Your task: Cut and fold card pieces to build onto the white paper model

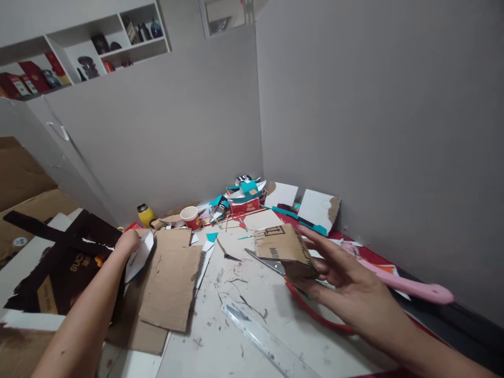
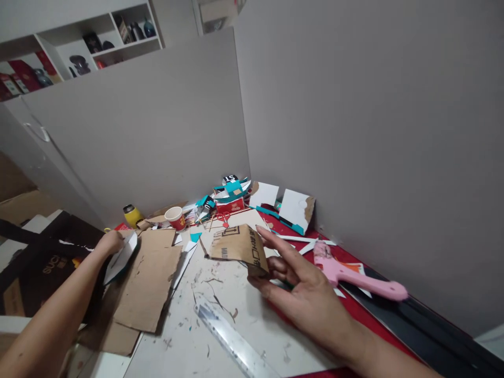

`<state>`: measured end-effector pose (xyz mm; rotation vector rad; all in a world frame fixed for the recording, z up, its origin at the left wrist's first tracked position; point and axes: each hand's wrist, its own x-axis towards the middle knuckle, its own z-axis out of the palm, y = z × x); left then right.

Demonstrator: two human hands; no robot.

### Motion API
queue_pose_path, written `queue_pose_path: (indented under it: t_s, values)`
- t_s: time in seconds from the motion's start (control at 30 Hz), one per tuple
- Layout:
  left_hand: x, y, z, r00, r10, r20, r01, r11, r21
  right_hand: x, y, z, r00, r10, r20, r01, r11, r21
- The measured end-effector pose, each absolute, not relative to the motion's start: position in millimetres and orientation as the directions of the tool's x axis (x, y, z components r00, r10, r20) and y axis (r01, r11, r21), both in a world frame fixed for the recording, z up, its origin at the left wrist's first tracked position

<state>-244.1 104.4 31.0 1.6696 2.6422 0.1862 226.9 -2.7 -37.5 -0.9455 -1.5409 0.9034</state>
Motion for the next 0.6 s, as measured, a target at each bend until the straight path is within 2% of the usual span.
queue_pose_path:
  t_s: [0.13, 0.27, 0.37, 0.47, 0.53, 0.6]
  values:
    - [-219.7, 94.9, 60.0, -0.428, 0.903, 0.018, 0.884, 0.415, 0.215, 227.2, -2.3, -33.5, -0.137, 0.917, 0.374, 0.036, 0.382, -0.924]
    - [-153.9, 77.1, 65.8, -0.231, 0.973, -0.012, 0.882, 0.215, 0.419, 227.1, -0.7, -25.9, -0.135, 0.925, 0.355, -0.058, 0.350, -0.935]
    - [-87.6, 58.0, 41.1, 0.004, 0.994, -0.113, 0.836, 0.059, 0.545, 227.7, 0.9, -21.4, -0.134, 0.926, 0.353, -0.136, 0.336, -0.932]
    - [-31.7, 40.9, 6.6, 0.213, 0.961, -0.175, 0.765, -0.053, 0.642, 227.9, 3.4, -21.9, -0.155, 0.926, 0.345, -0.165, 0.320, -0.933]
    - [-8.2, 35.2, -11.4, 0.297, 0.937, -0.186, 0.719, -0.091, 0.689, 227.3, 4.9, -25.8, -0.201, 0.921, 0.334, -0.159, 0.306, -0.939]
    - [4.0, 33.8, -21.3, 0.313, 0.928, -0.200, 0.694, -0.080, 0.715, 225.6, 5.4, -31.6, -0.266, 0.911, 0.315, -0.141, 0.287, -0.948]
